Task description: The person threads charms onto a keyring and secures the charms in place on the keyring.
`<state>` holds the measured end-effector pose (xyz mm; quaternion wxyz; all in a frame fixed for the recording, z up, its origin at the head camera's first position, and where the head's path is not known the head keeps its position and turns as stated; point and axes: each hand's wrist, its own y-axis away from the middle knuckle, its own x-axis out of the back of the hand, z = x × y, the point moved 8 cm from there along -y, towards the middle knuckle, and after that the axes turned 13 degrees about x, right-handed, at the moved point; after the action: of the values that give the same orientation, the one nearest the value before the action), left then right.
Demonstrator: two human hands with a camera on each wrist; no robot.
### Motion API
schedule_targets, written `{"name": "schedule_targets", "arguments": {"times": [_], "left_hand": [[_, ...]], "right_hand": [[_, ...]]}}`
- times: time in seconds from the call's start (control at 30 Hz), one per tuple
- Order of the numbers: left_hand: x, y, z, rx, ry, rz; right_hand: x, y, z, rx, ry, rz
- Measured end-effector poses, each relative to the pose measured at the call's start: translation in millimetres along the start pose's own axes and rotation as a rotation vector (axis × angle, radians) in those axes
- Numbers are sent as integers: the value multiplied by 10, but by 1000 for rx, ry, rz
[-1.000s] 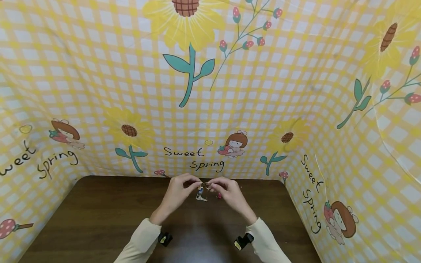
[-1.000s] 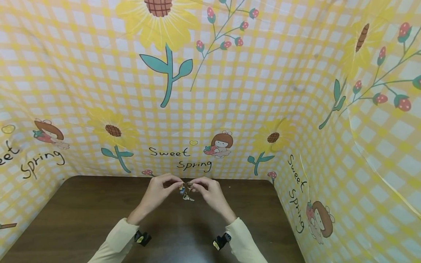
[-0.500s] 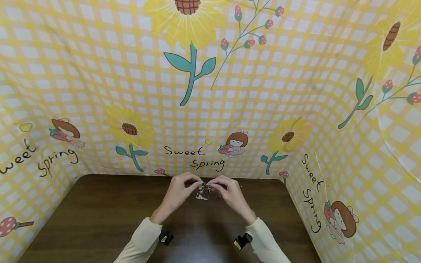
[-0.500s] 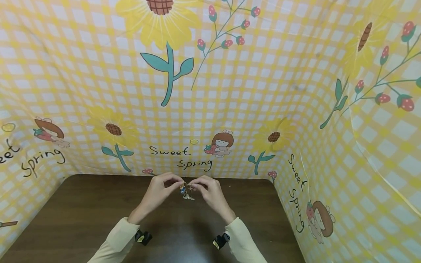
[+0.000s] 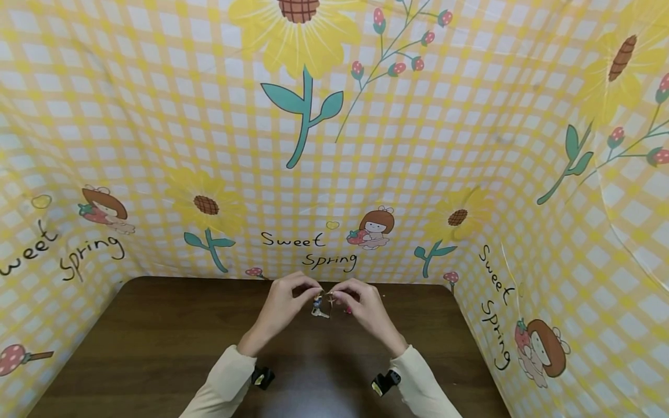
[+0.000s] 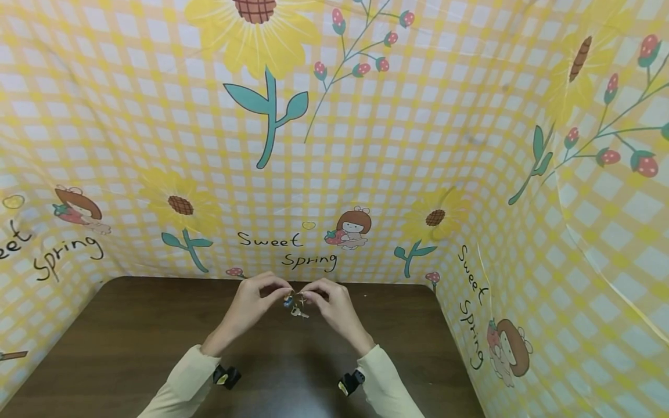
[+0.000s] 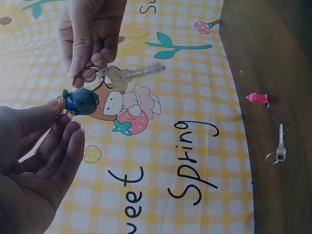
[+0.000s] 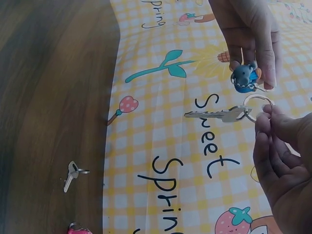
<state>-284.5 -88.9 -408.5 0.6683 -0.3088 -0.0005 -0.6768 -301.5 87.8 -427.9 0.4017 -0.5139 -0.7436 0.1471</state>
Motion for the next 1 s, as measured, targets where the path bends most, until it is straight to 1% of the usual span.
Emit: {"name": "schedule_targets", "arguments": {"times": [0.13,0.27,0.37,0.6,0.8,1.0], "left_hand": [[-15,-2,-4,28,7,-15],[-41,-1,-9,53,7,-32],[-43,4,-13,66,4,-30],[-35,8,3,53,-13,-10],[-56,7,-5,45,-22,-13],[-65,8,-9,41,-22,-4]], "right_hand": [[-8,-2,12,-32,-16,-11],[-35,1,13,-59,-44,-44],[-53,1,7,-66,-59,-59],[-68,0,-11,-53,-70,-78],[-56,0,-13,-39,-81,-100],[-60,-8,-31,-21,-52,-95]]}}
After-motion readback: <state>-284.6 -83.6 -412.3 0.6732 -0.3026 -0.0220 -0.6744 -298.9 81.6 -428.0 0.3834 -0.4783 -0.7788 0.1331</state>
